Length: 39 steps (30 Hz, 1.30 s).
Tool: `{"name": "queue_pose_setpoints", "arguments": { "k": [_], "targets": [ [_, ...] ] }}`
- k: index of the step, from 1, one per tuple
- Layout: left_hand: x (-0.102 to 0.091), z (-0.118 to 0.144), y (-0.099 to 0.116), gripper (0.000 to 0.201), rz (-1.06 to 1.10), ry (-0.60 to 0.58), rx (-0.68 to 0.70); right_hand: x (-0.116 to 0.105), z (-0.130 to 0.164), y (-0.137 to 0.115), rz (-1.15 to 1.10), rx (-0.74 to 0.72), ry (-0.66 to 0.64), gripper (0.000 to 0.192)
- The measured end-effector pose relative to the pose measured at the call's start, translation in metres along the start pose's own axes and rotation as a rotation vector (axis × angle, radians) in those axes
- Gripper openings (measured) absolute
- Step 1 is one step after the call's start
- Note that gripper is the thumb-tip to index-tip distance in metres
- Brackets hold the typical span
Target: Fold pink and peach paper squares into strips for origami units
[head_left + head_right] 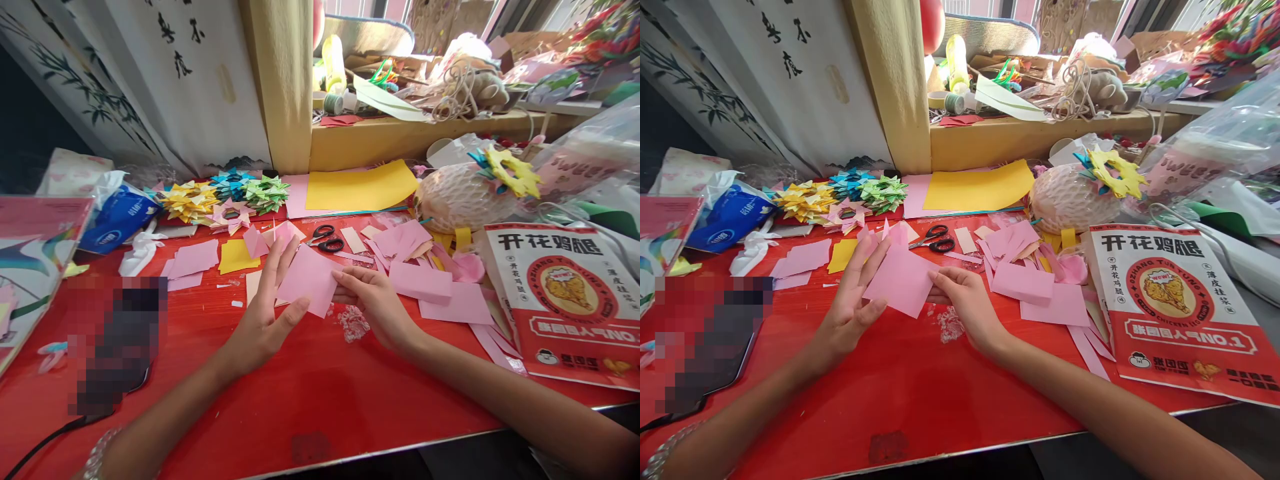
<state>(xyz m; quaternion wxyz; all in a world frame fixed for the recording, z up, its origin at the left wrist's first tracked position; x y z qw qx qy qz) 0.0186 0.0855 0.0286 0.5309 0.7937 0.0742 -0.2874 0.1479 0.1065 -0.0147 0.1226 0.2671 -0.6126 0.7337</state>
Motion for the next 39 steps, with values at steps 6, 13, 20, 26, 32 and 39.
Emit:
{"name": "queue_pose_setpoints", "arguments": {
  "k": [6, 13, 20, 26, 32, 39],
  "targets": [
    [0.016, 0.005, 0.014, 0.085, -0.078, -0.153, 0.171, 0.003, 0.002, -0.003, 0.004, -0.035, -0.024, 0.020],
    [0.031, 0.007, 0.007, 0.079, -0.314, -0.281, 0.150, 0.012, 0.006, -0.007, 0.029, -0.109, -0.110, 0.021],
    [0.036, 0.009, 0.007, 0.073, -0.332, -0.282, 0.179, 0.015, 0.007, -0.006, 0.038, -0.101, -0.134, 0.024],
    [0.031, 0.008, 0.007, 0.072, -0.286, -0.289, 0.146, 0.015, 0.007, -0.006, 0.060, -0.085, -0.135, 0.024],
    [0.027, 0.006, 0.006, 0.067, -0.244, -0.159, 0.187, 0.015, 0.006, -0.005, 0.098, -0.068, -0.125, 0.025],
    [0.013, -0.001, 0.004, 0.052, -0.378, -0.033, 0.119, 0.010, 0.004, -0.001, 0.115, -0.054, -0.102, 0.024]
  ]
}}
Point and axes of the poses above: each hand's wrist, its own z-axis away from the middle knuckle, its own x-axis out of the palm, y = z × x, the point moved 8 cm from there along -z, towards the middle knuckle, and after that the axes turned 10 degrees about -z, right-handed, at the moved point
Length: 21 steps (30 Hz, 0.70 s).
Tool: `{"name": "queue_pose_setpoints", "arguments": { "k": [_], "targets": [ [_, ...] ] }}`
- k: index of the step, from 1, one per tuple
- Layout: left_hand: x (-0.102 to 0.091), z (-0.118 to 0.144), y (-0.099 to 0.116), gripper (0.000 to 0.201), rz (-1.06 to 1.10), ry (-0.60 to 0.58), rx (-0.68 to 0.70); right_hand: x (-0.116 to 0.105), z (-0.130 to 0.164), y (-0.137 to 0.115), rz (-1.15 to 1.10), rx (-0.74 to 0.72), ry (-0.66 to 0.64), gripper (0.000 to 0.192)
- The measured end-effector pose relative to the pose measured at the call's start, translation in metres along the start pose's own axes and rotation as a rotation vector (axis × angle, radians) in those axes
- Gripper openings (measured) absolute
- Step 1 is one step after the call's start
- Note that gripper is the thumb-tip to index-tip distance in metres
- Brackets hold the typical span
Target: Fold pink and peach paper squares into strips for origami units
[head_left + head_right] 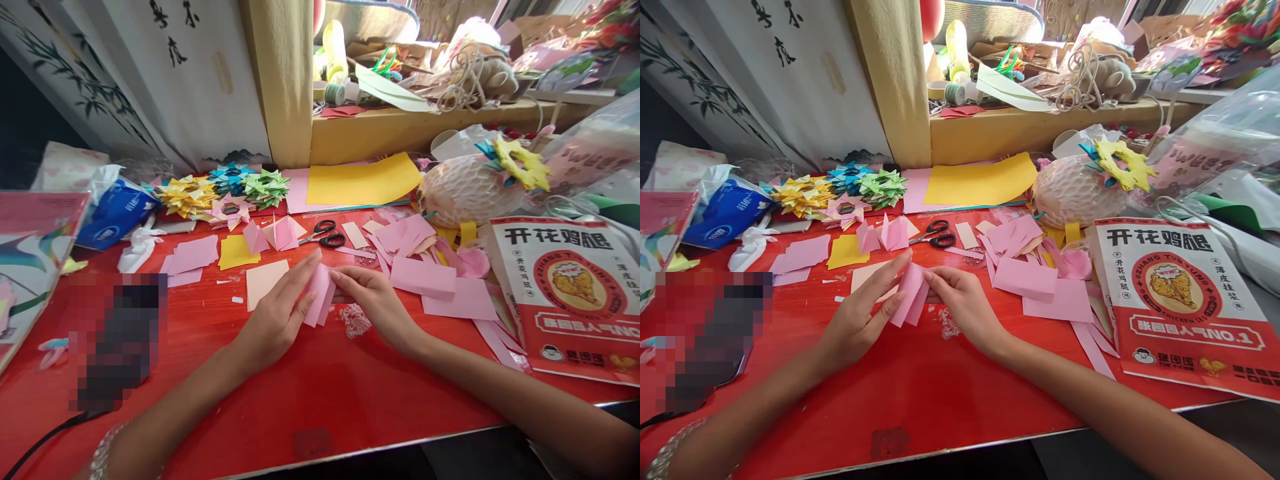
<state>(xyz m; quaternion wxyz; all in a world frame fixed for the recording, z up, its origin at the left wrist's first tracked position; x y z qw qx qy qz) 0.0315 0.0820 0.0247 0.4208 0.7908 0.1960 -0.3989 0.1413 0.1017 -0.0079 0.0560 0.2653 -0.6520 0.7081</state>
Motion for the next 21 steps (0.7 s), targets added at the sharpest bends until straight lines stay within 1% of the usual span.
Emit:
{"name": "queue_pose_setpoints", "arguments": {
  "k": [4, 8, 13, 15, 18, 19, 21],
  "targets": [
    [0.000, -0.001, 0.001, 0.049, -0.082, -0.021, 0.018, 0.002, 0.001, 0.000, -0.005, -0.002, -0.014, 0.025],
    [0.004, -0.001, -0.003, 0.052, -0.075, -0.040, -0.001, 0.004, 0.001, 0.000, 0.009, 0.002, -0.017, 0.023],
    [0.006, -0.001, 0.001, 0.050, -0.065, -0.058, 0.025, 0.002, 0.000, 0.001, 0.044, -0.025, -0.015, 0.021],
    [0.002, 0.000, -0.002, 0.050, -0.052, -0.022, -0.039, 0.000, 0.000, 0.001, 0.065, -0.023, 0.005, 0.022],
    [-0.007, 0.001, -0.015, 0.047, 0.020, 0.061, -0.236, -0.001, 0.000, 0.000, 0.095, -0.027, 0.013, 0.022],
    [-0.008, 0.002, -0.019, 0.043, 0.057, 0.071, -0.294, -0.001, 0.000, 0.000, 0.107, -0.030, 0.008, 0.022],
    [-0.007, 0.002, -0.024, 0.033, 0.136, 0.043, -0.357, 0.000, 0.002, 0.001, 0.148, -0.033, -0.002, 0.021]
  ]
}}
Point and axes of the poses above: each hand's wrist, its own z-axis away from the middle knuckle, its own x-axis out of the palm, y = z × x, the point moved 8 cm from there along -z, towards the middle knuckle, and after that the axes turned 10 degrees about -z, right-handed, at the moved point
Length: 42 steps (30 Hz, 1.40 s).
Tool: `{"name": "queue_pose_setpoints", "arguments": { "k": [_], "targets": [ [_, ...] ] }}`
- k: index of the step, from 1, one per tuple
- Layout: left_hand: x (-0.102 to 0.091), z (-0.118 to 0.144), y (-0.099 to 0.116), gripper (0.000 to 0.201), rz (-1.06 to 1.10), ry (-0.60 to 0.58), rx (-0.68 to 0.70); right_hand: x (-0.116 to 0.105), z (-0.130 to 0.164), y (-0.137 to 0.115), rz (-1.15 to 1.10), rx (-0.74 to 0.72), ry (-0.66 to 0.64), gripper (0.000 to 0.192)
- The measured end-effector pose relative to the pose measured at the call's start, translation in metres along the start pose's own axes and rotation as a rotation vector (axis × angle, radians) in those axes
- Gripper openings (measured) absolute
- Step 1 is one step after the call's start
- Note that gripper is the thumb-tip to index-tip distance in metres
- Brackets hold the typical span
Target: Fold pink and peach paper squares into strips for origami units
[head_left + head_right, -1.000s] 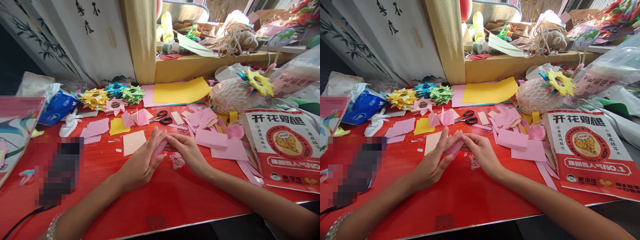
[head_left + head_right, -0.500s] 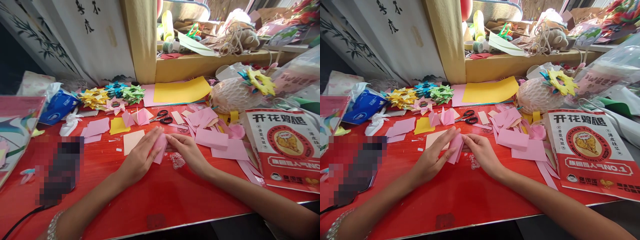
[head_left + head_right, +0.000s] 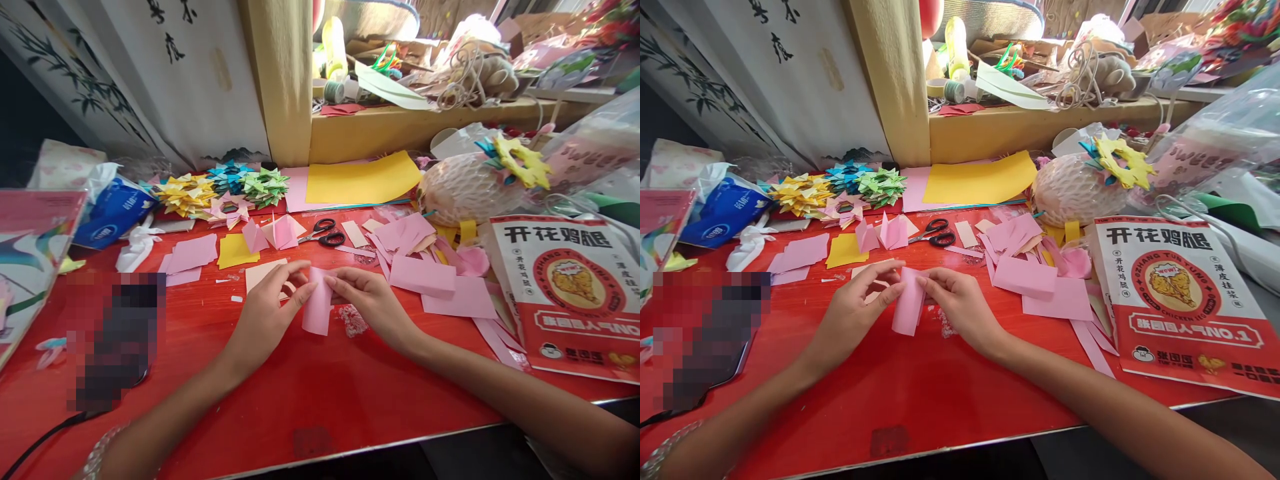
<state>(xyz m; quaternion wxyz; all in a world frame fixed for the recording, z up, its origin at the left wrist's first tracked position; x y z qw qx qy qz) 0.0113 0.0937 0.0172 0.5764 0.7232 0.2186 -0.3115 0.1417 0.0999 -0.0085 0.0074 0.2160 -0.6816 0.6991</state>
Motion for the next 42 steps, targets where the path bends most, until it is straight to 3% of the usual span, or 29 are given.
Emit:
{"name": "queue_pose_setpoints", "arguments": {
  "k": [4, 10, 30, 42],
  "targets": [
    [0.004, -0.002, -0.004, 0.021, 0.127, -0.076, -0.060, -0.001, 0.003, 0.002, 0.130, -0.016, 0.004, 0.023],
    [0.009, 0.000, -0.008, 0.022, 0.259, -0.098, -0.127, -0.002, 0.004, 0.000, 0.159, -0.030, 0.020, 0.024],
    [0.008, 0.000, -0.008, 0.020, 0.210, -0.065, -0.121, 0.002, 0.004, 0.000, 0.114, -0.018, -0.011, 0.020],
    [0.006, -0.002, -0.012, 0.020, 0.287, -0.071, -0.131, 0.000, 0.003, 0.000, 0.140, 0.020, -0.012, 0.019]
  ]
}}
Point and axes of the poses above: each hand's wrist, its own z-axis away from the middle knuckle, its own x-axis out of the palm, y = z × x, the point moved 8 cm from there along -z, towards the middle knuckle, and after that the axes turned 10 degrees about -z, right-handed, at the moved point
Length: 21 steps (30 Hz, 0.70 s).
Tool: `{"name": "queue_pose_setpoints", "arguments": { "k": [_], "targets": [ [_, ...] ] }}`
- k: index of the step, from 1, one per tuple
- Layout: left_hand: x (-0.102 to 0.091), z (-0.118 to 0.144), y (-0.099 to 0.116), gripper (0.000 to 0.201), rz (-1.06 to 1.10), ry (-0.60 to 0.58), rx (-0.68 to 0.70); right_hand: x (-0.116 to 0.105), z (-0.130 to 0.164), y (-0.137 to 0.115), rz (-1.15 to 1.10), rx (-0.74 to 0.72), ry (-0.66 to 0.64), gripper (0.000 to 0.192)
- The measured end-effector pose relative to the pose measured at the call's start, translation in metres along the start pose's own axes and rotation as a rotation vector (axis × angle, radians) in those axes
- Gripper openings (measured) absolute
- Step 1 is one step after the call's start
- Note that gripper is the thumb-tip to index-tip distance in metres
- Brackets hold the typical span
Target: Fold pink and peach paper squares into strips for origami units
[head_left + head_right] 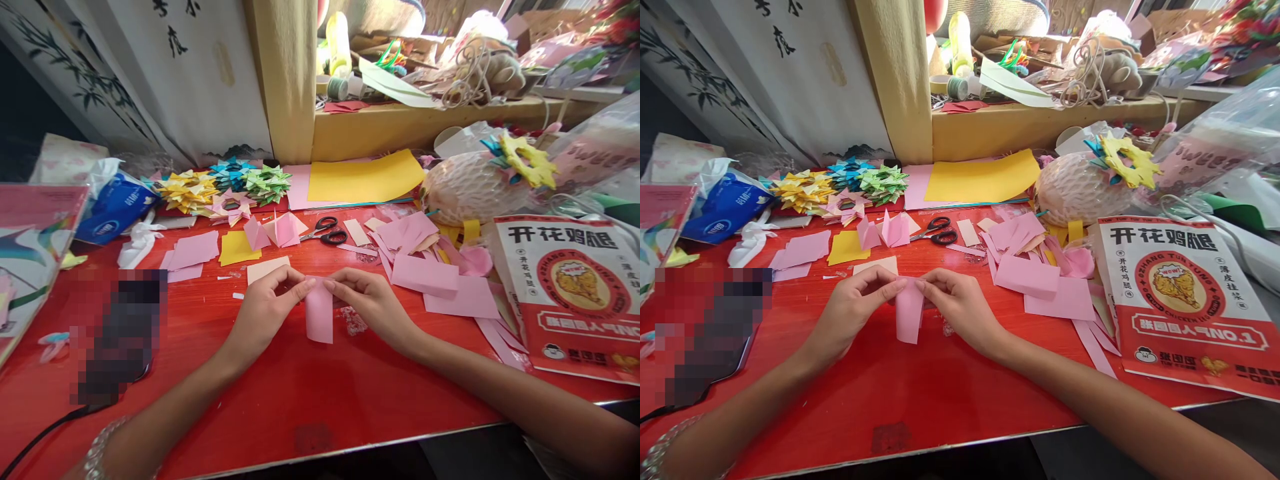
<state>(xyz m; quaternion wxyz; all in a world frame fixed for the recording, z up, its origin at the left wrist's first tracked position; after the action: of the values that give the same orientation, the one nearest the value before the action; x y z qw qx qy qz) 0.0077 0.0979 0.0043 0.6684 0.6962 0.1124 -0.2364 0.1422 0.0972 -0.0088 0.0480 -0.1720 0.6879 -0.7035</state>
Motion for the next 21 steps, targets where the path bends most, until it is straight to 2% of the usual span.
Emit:
{"name": "queue_pose_setpoints", "arguments": {
  "k": [4, 10, 16, 21],
  "targets": [
    [0.002, -0.002, -0.001, 0.020, 0.032, -0.040, -0.005, 0.000, -0.002, -0.001, 0.023, 0.022, -0.016, 0.019],
    [0.007, 0.001, 0.002, 0.023, -0.056, -0.096, -0.010, 0.006, -0.001, -0.010, 0.054, -0.040, -0.091, 0.015],
    [0.014, 0.008, 0.009, 0.023, -0.103, -0.127, 0.041, 0.000, 0.001, -0.009, 0.177, -0.118, -0.016, 0.017],
    [0.016, 0.009, 0.012, 0.022, -0.150, -0.139, 0.066, 0.006, 0.001, -0.008, 0.226, -0.111, -0.079, 0.015]
  ]
}}
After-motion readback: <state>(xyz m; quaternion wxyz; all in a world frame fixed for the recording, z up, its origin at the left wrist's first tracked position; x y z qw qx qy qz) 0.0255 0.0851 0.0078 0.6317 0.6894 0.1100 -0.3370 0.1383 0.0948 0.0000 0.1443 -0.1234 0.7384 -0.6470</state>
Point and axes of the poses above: each hand's wrist, its own z-axis away from the middle knuckle, its own x-axis out of the palm, y = z × x, the point moved 8 cm from there along -z, towards the middle knuckle, and after that the axes turned 10 degrees about -z, right-handed, at the moved point
